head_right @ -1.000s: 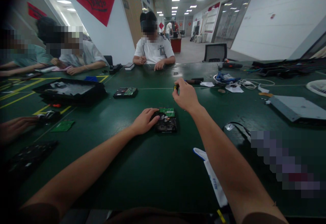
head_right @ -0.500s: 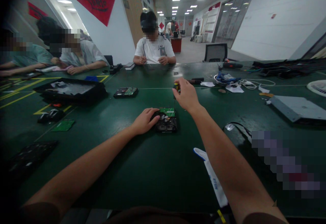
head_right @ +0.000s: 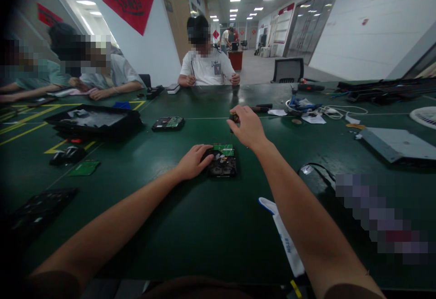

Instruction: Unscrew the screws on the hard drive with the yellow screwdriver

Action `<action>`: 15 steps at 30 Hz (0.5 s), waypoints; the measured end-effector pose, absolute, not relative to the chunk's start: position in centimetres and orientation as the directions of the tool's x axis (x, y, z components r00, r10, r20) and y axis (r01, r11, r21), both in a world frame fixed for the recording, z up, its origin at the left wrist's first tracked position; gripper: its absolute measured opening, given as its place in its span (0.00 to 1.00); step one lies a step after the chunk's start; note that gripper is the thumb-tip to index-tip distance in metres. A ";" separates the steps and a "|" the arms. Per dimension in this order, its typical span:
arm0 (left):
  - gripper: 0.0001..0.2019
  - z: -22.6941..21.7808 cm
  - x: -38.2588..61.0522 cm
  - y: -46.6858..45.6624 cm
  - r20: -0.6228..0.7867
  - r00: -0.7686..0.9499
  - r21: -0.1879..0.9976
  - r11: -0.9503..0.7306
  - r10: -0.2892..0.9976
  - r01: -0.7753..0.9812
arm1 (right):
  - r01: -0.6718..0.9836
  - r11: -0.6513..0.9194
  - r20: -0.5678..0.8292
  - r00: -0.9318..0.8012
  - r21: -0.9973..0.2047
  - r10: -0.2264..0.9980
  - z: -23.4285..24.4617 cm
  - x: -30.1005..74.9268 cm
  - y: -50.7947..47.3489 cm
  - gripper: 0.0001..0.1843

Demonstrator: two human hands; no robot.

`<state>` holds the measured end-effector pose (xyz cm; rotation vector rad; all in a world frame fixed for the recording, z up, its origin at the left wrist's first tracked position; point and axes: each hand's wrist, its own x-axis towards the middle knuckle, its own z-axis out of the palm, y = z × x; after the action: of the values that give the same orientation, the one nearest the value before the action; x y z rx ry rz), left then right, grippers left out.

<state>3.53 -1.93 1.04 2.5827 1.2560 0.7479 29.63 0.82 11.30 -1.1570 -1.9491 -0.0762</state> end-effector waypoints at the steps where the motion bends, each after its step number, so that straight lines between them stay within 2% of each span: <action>1: 0.24 1.1 3.5 -1.9 0.360 0.518 0.365 -0.628 0.776 0.687 | 0.753 0.565 0.692 -0.208 -0.337 0.691 11.3 29.7 0.8 0.11; 7: 0.25 1.0 3.6 -1.9 0.351 0.513 0.365 -0.619 0.783 0.695 | 0.734 0.537 0.678 -0.143 -0.416 0.721 11.1 29.7 1.1 0.13; 12: 0.26 1.1 3.6 -1.9 0.362 0.527 0.352 -0.636 0.769 0.687 | 0.738 0.553 0.688 -0.168 -0.388 0.706 11.1 29.7 1.1 0.13; 15: 0.27 1.1 3.6 -2.0 0.357 0.524 0.339 -0.630 0.773 0.698 | 0.717 0.562 0.678 -0.170 -0.413 0.715 11.0 29.6 1.1 0.13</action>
<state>3.60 -1.98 1.08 2.6057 1.2675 0.7276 29.56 1.05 11.00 -1.1613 -1.8970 -0.0029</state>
